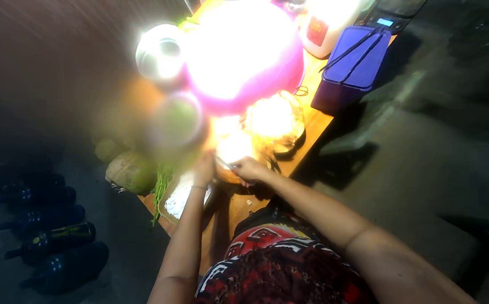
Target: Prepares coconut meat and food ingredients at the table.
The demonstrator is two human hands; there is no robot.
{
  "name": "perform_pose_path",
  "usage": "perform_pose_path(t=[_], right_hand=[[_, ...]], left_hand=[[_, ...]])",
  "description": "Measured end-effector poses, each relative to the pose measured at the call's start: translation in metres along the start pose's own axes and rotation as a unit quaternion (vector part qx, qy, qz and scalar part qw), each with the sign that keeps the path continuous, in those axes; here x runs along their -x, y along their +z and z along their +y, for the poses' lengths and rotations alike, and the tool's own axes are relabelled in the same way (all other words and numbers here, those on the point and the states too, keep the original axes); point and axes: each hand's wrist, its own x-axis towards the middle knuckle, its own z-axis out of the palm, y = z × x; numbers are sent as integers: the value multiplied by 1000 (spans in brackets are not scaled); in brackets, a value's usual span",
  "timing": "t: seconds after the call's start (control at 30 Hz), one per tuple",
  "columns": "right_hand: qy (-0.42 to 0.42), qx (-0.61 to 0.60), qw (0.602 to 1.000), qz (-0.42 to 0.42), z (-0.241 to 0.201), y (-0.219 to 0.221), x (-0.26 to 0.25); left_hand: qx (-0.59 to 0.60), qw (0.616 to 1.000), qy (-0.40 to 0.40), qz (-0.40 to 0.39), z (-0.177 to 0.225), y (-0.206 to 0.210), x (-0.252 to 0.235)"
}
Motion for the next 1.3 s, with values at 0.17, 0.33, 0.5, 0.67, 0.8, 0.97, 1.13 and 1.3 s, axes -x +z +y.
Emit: perform_pose_path(t=[0.17, 0.33, 0.5, 0.67, 0.8, 0.97, 1.13, 1.3], right_hand=[[-12, -26, 999, 43, -4, 3, -8], [-16, 15, 999, -32, 2, -11, 6], [6, 16, 999, 32, 0, -23, -1], [-29, 58, 996, -60, 0, -31, 3], [-18, -17, 999, -37, 4, -44, 4], [-26, -13, 999, -41, -6, -28, 11], [-58, 24, 996, -69, 15, -48, 4], [-68, -30, 997, -32, 6, -37, 0]], left_hand=[[13, 1000, -25, -1, 3, 0, -1], [22, 1000, -9, 0, -1, 0, -2], [89, 995, -49, 12, 3, 2, 0], [0, 998, -42, 52, 14, 2, 7], [-41, 998, -3, 39, 13, 0, 9], [-30, 999, 9, 31, 7, -3, 5], [21, 999, 27, 40, -10, -3, 1], [45, 998, 13, 41, -6, -3, 3]])
